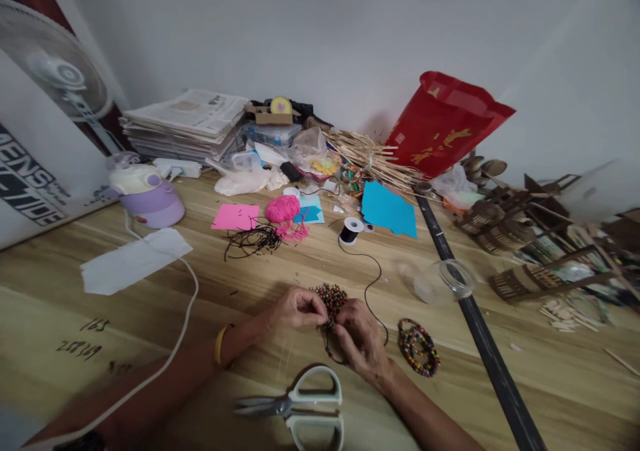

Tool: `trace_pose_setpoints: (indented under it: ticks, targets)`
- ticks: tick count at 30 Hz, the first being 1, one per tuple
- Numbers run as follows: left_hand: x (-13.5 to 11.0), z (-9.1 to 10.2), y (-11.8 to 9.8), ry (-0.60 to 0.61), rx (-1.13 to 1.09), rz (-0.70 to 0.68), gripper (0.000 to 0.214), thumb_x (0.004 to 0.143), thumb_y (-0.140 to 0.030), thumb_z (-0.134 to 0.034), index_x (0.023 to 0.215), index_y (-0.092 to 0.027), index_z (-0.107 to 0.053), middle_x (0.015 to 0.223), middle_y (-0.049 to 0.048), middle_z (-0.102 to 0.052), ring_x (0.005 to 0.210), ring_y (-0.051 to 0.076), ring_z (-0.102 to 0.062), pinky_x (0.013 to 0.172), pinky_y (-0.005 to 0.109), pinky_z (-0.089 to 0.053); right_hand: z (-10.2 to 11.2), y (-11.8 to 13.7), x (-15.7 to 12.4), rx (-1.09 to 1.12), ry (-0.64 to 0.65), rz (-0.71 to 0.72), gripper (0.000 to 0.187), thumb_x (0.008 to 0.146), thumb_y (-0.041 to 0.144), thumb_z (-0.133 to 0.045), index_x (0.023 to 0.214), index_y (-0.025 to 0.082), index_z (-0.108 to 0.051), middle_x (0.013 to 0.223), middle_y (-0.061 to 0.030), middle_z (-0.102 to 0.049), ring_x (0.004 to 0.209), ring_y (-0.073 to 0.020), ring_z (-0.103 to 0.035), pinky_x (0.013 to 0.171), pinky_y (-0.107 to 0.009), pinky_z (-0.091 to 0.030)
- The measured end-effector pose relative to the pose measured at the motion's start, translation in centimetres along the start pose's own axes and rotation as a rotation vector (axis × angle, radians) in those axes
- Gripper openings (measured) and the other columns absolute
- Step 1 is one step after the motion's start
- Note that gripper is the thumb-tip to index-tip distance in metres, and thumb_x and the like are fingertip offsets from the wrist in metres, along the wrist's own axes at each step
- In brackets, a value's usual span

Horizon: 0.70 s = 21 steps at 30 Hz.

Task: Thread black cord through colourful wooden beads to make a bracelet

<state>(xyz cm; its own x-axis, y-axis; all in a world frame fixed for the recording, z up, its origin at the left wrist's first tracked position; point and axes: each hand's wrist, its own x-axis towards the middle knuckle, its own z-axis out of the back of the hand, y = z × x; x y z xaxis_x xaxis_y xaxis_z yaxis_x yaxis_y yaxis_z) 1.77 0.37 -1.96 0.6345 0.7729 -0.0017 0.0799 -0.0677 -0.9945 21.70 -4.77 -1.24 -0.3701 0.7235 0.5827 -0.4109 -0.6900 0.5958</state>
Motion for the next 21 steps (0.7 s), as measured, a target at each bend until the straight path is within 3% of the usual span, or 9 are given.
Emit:
trace_pose_setpoints:
  ticks: [6,11,15,18,21]
  targets:
    - [-0.1,0.3,-0.4,0.018,-0.085,0.03,0.028,0.068,-0.037,-0.076,0.072,-0.011,-0.068,0.071,0.0048,-0.07,0.065,0.012,-0.061,0.065,0.021,-0.046,1.2,0.5,0.8,0.084,-0.042,-0.226,0.013,0.093,0.023,-0.044,0.087,0.019,-0.055,0.077,-0.0031,-0.057,0.072,-0.0155,-0.055,0.066,-0.026,-0.044]
    - [-0.3,0.3,-0.9,0.005,-0.078,0.05,0.027,0.065,-0.036,-0.078,0.07,-0.012,-0.067,0.068,0.0028,-0.069,0.063,0.011,-0.06,0.064,0.021,-0.045,2.5,1.0,1.8,0.105,0.244,-0.319,0.012,0.091,0.023,-0.049,0.082,0.018,-0.057,0.075,-0.0017,-0.059,0.067,-0.0135,-0.056,0.06,-0.022,-0.044]
    - [-0.4,0.3,-1.2,-0.011,-0.065,0.035,0.025,0.066,-0.033,-0.077,0.068,-0.011,-0.065,0.065,0.0013,-0.066,0.061,0.01,-0.057,0.061,0.021,-0.042,2.9,1.7,2.0,0.004,0.471,-0.198,0.006,0.087,0.017,-0.055,0.085,0.019,-0.059,0.079,-0.0015,-0.062,0.07,-0.0138,-0.059,0.063,-0.022,-0.044]
    - [-0.3,0.4,-1.2,-0.015,-0.056,0.032,0.025,0.066,-0.032,-0.077,0.067,-0.011,-0.064,0.064,0.0008,-0.064,0.06,0.009,-0.054,0.06,0.02,-0.041,2.7,2.4,2.0,-0.111,0.546,-0.086,0.007,0.088,0.016,-0.056,0.085,0.021,-0.061,0.082,-0.0022,-0.064,0.073,-0.0146,-0.062,0.064,-0.023,-0.044]
    - [-0.3,0.4,-1.2,-0.025,-0.039,0.027,0.025,0.065,-0.032,-0.077,0.067,-0.011,-0.064,0.064,0.0005,-0.063,0.06,0.009,-0.053,0.06,0.02,-0.039,2.3,2.9,1.8,-0.231,0.589,-0.061,0.006,0.084,0.016,-0.062,0.083,0.022,-0.062,0.082,-0.0015,-0.066,0.072,-0.0154,-0.063,0.062,-0.023,-0.043]
